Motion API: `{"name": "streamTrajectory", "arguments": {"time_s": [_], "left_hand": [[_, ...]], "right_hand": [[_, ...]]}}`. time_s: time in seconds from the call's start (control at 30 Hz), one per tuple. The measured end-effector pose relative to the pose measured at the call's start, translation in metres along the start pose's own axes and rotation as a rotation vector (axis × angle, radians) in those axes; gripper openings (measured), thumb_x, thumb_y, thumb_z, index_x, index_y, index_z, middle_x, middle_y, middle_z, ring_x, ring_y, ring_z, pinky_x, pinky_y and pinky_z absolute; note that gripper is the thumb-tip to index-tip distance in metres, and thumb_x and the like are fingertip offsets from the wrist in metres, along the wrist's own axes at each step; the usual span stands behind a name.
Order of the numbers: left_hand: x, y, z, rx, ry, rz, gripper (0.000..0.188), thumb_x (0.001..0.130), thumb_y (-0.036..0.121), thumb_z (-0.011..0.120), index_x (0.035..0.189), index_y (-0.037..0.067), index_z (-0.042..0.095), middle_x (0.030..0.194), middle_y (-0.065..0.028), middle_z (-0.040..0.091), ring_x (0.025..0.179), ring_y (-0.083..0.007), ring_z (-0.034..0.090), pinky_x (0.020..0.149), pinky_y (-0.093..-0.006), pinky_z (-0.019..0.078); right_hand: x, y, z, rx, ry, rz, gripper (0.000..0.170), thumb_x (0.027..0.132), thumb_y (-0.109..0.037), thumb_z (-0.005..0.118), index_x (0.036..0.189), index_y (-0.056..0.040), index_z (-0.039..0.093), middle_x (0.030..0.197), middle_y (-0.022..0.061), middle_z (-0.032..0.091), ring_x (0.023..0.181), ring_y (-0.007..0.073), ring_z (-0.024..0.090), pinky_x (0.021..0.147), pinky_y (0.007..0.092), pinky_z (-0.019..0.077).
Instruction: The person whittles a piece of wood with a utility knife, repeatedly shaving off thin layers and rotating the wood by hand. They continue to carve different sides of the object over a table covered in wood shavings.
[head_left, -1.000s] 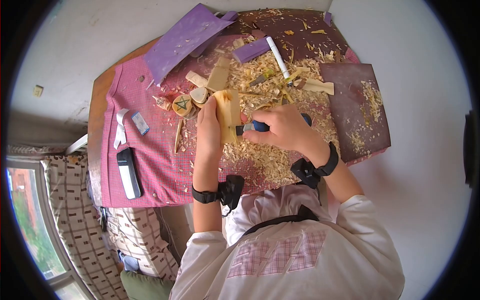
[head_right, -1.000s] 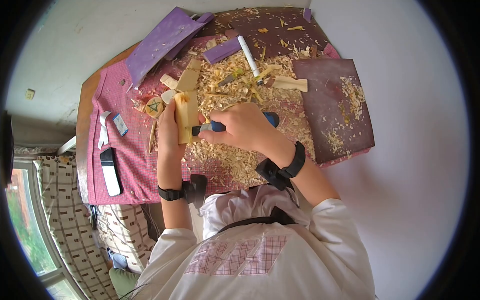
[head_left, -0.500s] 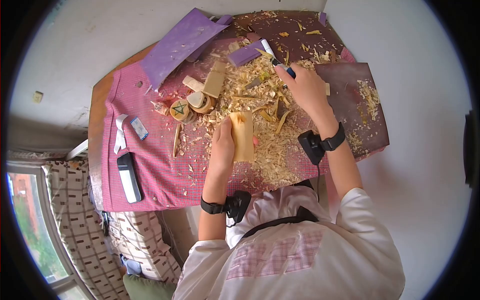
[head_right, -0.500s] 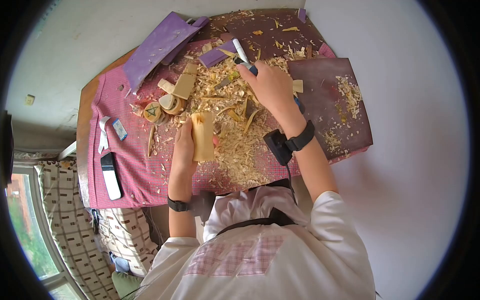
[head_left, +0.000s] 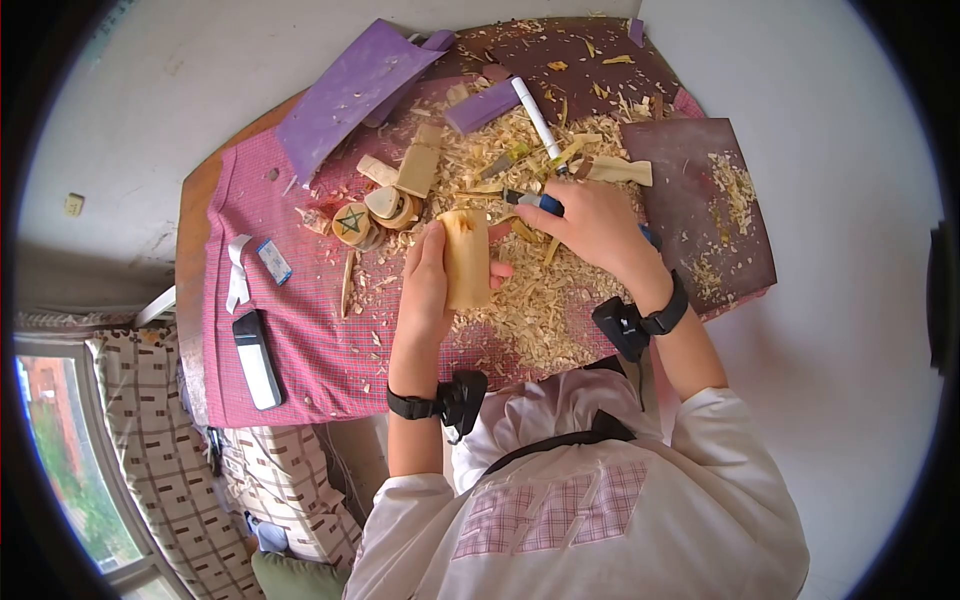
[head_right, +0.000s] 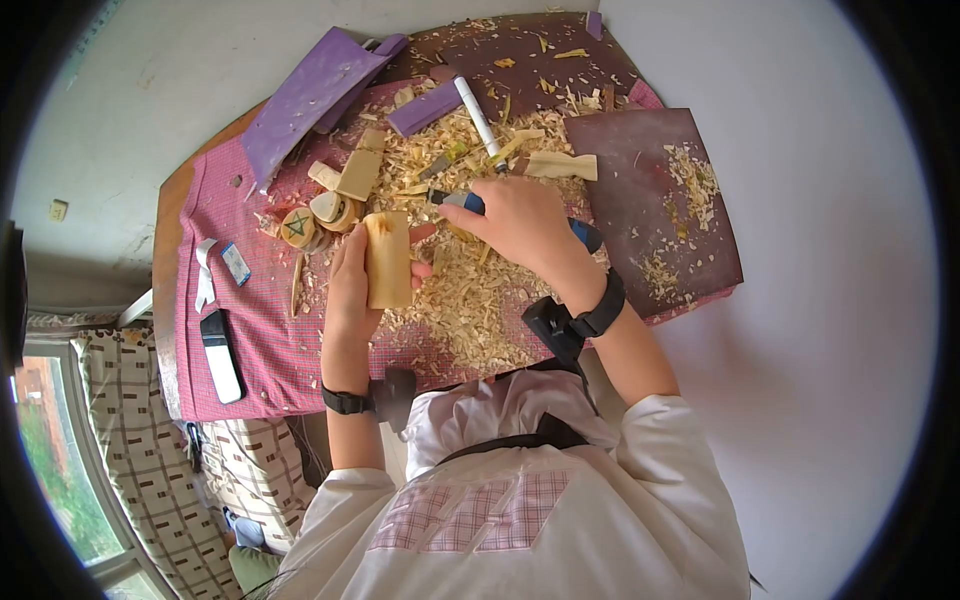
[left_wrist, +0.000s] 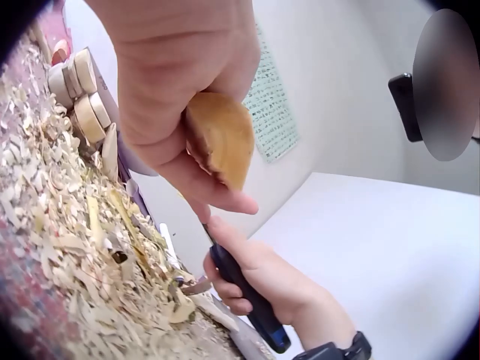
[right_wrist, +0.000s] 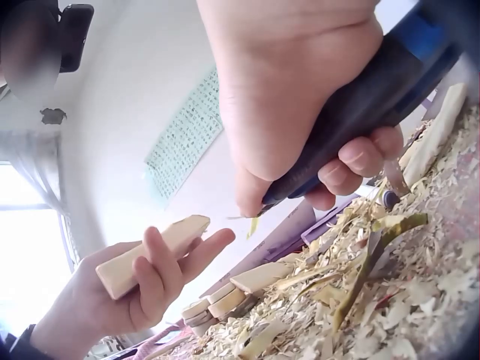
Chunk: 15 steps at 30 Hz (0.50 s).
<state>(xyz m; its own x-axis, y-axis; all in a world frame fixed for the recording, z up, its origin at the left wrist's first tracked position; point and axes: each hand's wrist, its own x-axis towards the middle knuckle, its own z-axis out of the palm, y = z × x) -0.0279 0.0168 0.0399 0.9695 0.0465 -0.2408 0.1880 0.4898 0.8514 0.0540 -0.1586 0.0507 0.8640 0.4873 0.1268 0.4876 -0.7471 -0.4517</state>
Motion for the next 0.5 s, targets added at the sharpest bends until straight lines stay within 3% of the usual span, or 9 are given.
{"name": "streamTrajectory", "arguments": {"time_s": [0.13,0.2,0.23,0.5], "left_hand": [[0.004,-0.001,0.004,-0.062,-0.056,-0.023,0.043,0.095,0.03,0.021,0.119,-0.001,0.04,0.113,-0.0238,0.053,0.065,-0.0226,0.062,0.053,-0.0283,0.0507],[0.011,-0.007,0.01,-0.295,-0.006,0.214,0.044,0.095,0.031,0.02,0.126,0.004,0.035,0.123,-0.0175,0.047,0.072,-0.02,0.061,0.056,-0.0278,0.0509],[0.013,-0.006,0.01,-0.293,0.03,0.241,0.044,0.095,0.031,0.02,0.131,0.008,0.031,0.129,-0.0128,0.043,0.076,-0.0181,0.059,0.058,-0.0277,0.0507],[0.01,-0.013,-0.002,-0.188,0.063,0.195,0.044,0.095,0.033,0.02,0.123,0.005,0.038,0.115,-0.0176,0.052,0.074,-0.0186,0.058,0.06,-0.0291,0.0498]], "right_hand": [[-0.002,0.002,0.007,-0.026,-0.013,0.003,0.046,0.08,-0.047,0.054,0.065,-0.0036,0.053,0.053,0.0145,0.052,0.052,0.033,0.054,0.049,0.0417,0.0391],[-0.005,0.0,0.006,0.001,0.004,-0.026,0.049,0.079,-0.049,0.053,0.061,-0.0042,0.053,0.052,0.0139,0.053,0.051,0.0312,0.055,0.048,0.0404,0.0423],[-0.007,-0.001,0.007,0.002,0.005,-0.027,0.049,0.079,-0.049,0.053,0.061,-0.0042,0.053,0.052,0.0139,0.053,0.051,0.0312,0.055,0.048,0.0404,0.0423],[-0.015,0.005,0.002,-0.019,-0.03,0.006,0.048,0.079,-0.05,0.054,0.061,-0.0052,0.052,0.05,0.0136,0.052,0.05,0.0318,0.055,0.047,0.0411,0.0411]]}}
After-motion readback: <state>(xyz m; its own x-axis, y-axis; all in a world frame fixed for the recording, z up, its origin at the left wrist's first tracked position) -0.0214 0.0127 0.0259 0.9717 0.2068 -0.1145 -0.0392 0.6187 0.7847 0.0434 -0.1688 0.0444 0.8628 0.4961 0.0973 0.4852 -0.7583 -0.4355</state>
